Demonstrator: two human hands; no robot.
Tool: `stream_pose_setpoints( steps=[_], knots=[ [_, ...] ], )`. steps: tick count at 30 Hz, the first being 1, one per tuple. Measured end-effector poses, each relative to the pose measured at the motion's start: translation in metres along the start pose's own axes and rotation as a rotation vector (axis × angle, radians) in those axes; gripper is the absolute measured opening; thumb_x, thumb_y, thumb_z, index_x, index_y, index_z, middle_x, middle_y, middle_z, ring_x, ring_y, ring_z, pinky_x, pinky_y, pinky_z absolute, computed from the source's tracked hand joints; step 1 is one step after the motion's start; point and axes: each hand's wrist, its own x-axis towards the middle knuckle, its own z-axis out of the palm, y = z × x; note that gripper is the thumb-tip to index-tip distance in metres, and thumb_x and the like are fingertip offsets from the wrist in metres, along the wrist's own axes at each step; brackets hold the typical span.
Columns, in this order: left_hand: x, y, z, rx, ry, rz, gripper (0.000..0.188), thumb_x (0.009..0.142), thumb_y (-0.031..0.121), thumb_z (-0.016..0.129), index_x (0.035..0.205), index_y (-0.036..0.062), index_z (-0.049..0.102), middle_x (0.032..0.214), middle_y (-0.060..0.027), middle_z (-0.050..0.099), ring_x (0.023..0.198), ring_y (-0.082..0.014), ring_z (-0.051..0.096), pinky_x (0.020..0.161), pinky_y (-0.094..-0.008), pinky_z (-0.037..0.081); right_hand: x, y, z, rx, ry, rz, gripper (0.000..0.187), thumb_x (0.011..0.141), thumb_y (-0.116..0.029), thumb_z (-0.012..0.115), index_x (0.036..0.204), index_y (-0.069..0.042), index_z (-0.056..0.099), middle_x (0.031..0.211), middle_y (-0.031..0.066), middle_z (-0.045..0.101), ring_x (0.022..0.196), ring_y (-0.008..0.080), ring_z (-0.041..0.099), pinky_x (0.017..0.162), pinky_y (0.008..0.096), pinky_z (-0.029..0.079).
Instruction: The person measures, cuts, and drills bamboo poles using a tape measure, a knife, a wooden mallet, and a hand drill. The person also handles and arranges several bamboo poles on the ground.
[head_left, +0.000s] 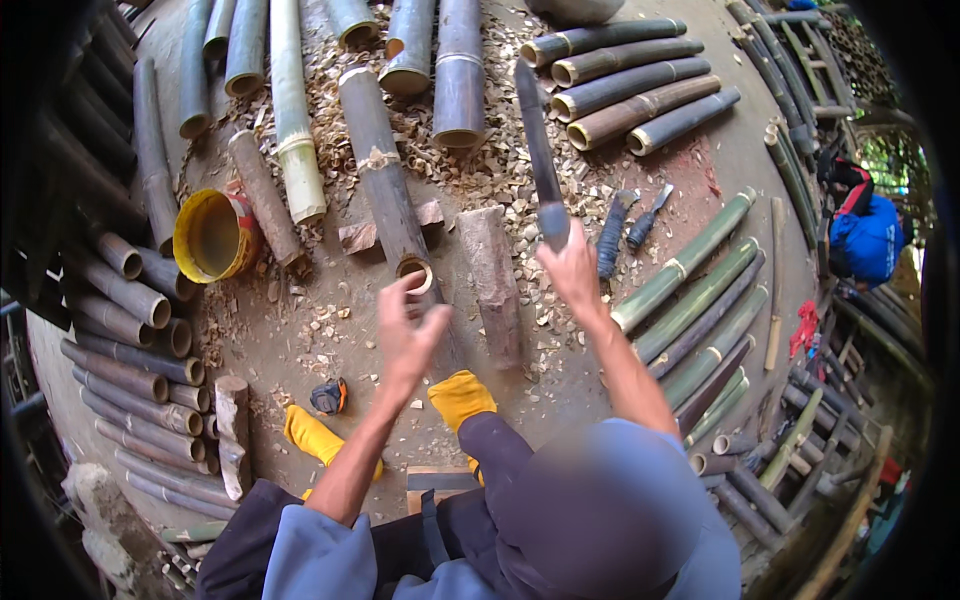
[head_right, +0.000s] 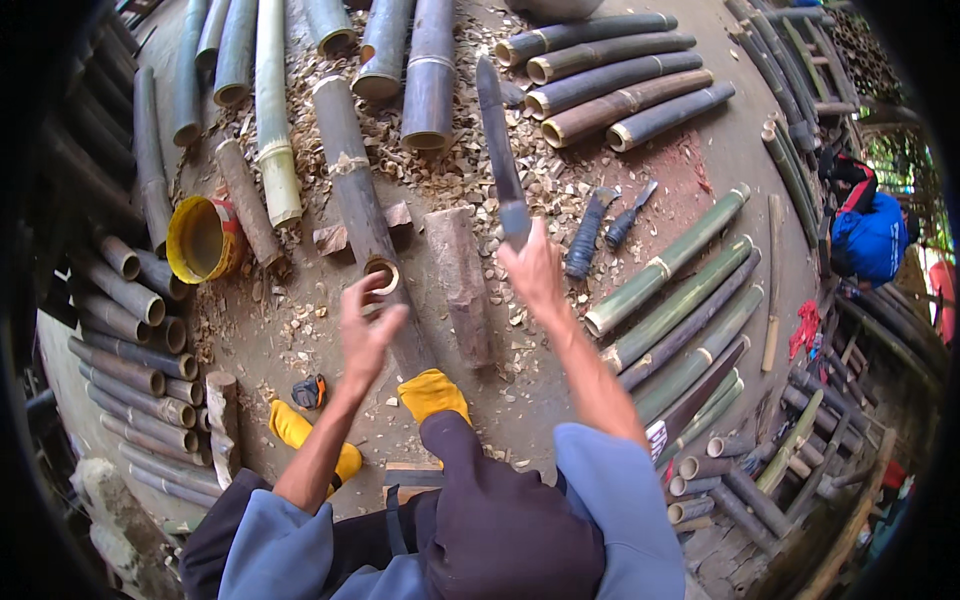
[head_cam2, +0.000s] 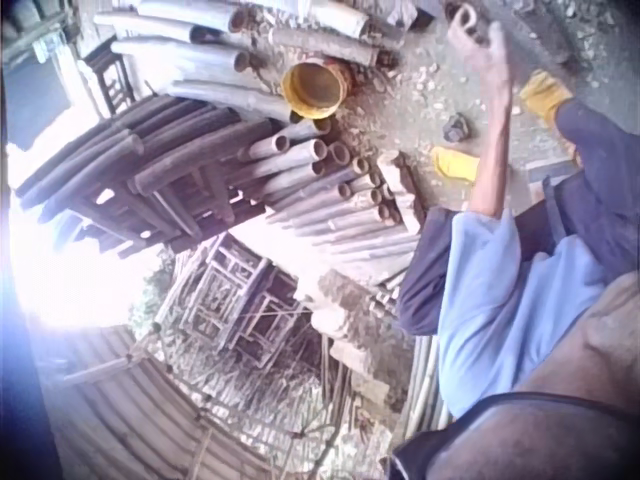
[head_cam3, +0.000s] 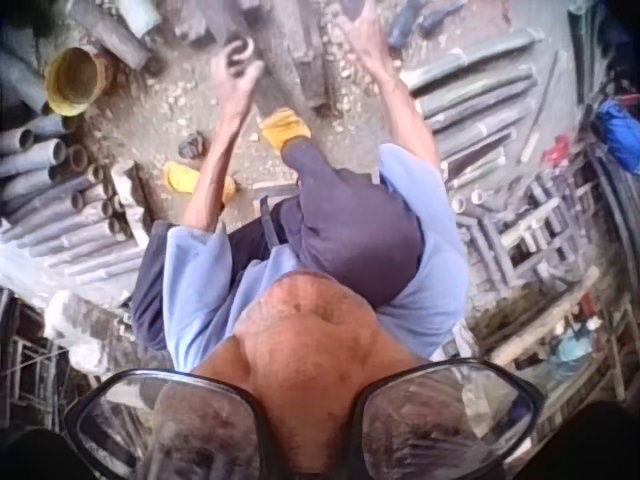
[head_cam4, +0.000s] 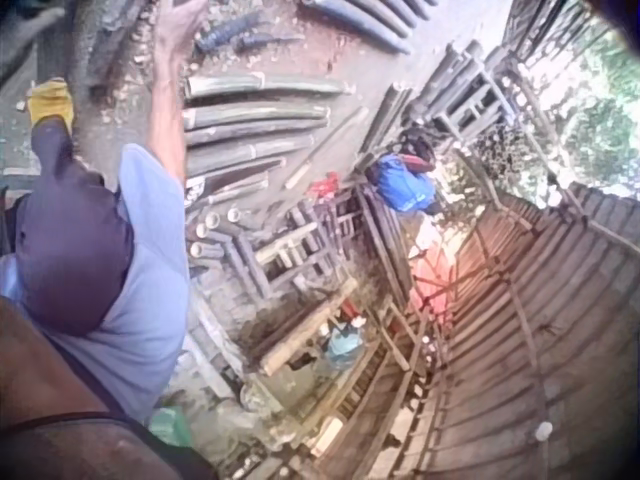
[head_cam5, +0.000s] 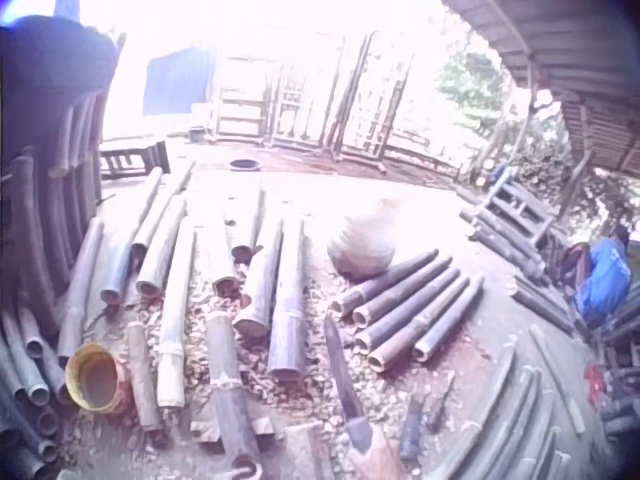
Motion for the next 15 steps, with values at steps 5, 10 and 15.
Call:
stream_pose_setpoints(
  steps=[5,10,15],
  knots=[
    [0.000,-0.062,-0.062,0.138,0.056,-0.127,0.030,0.077,0.003,0.062,0.107,0.0013,0.058,0.101,-0.0091,0.057,0.084,-0.0174,0.059,0.072,-0.0298,0.050,0.067,0.043,0.002,-0.351,-0.014,-0.140,0.039,0.082,-0.027,0.060,0.104,0.004,0.051,0.089,0.0196,0.061,0.078,0.0288,0.061,0.066,0.0454,0.051],
    [-0.010,-0.070,-0.073,0.149,0.063,-0.176,0.027,0.076,0.003,0.061,0.103,0.0003,0.059,0.100,-0.0102,0.057,0.082,-0.0172,0.059,0.072,-0.0300,0.050,0.185,0.015,0.003,-0.618,0.416,-0.677,0.023,0.082,-0.015,0.056,0.102,-0.003,0.058,0.101,0.0163,0.061,0.103,0.0303,0.054,0.082,0.0419,0.045],
    [-0.010,-0.077,-0.061,0.125,-0.011,-0.220,0.026,0.076,0.005,0.060,0.102,0.0011,0.060,0.096,-0.0085,0.060,0.083,-0.0176,0.059,0.073,-0.0302,0.049,0.271,0.001,0.007,-1.258,0.158,-0.588,0.038,0.089,-0.018,0.050,0.126,-0.009,0.049,0.113,0.0100,0.059,0.109,0.0238,0.053,0.093,0.0575,0.031]
  ],
)
